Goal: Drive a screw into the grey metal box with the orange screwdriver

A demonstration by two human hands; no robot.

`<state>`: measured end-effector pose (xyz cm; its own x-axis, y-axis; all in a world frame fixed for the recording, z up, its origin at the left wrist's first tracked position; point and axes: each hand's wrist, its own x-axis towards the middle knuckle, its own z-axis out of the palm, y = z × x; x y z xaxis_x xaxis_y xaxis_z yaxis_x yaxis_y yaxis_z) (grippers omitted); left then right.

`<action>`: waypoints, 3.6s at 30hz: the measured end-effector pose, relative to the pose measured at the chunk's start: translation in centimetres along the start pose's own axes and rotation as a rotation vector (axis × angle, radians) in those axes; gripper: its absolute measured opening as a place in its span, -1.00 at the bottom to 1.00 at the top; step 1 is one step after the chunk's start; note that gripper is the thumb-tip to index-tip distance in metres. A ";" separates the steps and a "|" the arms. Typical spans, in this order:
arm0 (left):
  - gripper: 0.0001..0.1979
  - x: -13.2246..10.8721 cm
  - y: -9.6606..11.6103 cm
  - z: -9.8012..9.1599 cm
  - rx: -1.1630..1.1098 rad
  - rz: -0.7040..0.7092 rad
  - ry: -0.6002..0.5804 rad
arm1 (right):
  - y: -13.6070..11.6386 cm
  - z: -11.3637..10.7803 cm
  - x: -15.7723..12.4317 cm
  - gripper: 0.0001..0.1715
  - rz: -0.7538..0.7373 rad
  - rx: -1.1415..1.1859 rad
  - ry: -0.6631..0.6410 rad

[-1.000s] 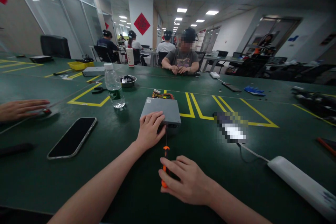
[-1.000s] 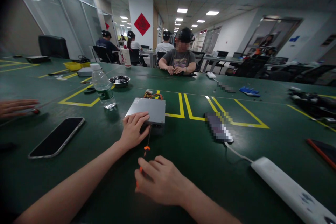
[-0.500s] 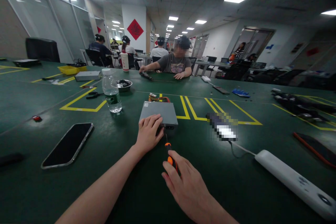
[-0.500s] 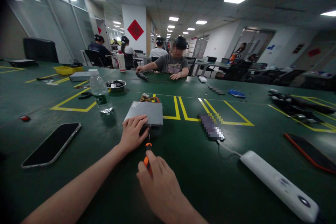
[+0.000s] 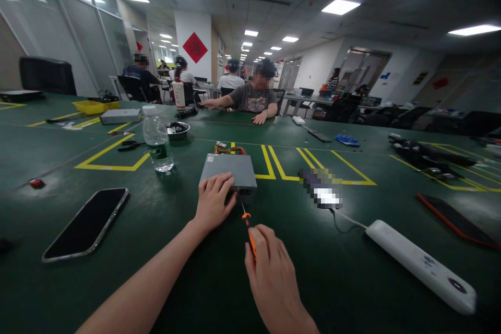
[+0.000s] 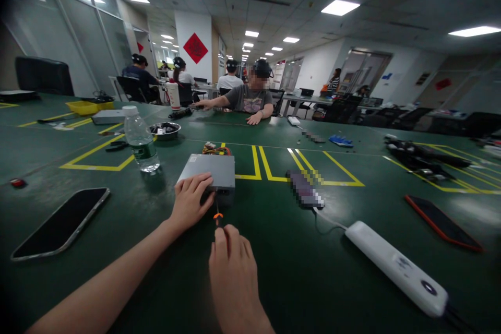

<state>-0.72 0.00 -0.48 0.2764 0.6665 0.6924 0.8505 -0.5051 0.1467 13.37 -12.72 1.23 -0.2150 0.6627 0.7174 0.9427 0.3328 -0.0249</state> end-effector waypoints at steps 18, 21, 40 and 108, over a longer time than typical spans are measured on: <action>-0.72 0.0 0.1 -0.1 0.004 -0.002 0.011 | 0.8 0.9 -0.7 -0.77 0.039 0.173 0.044; -0.71 0.0 0.1 -0.1 0.007 0.007 0.005 | 1.1 0.8 -0.8 -0.75 0.058 0.213 0.038; -0.70 0.0 0.1 -0.2 -0.008 -0.009 -0.016 | 3.3 0.6 -2.8 -0.76 0.197 0.290 0.089; -0.71 0.1 0.1 -0.2 0.010 -0.011 -0.031 | 1.5 1.7 -4.5 -0.57 0.505 0.523 -0.141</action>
<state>-0.68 -0.09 -0.22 0.2804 0.6885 0.6688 0.8579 -0.4923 0.1471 15.28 -14.06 -3.19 0.1487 0.8880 0.4352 0.6980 0.2176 -0.6823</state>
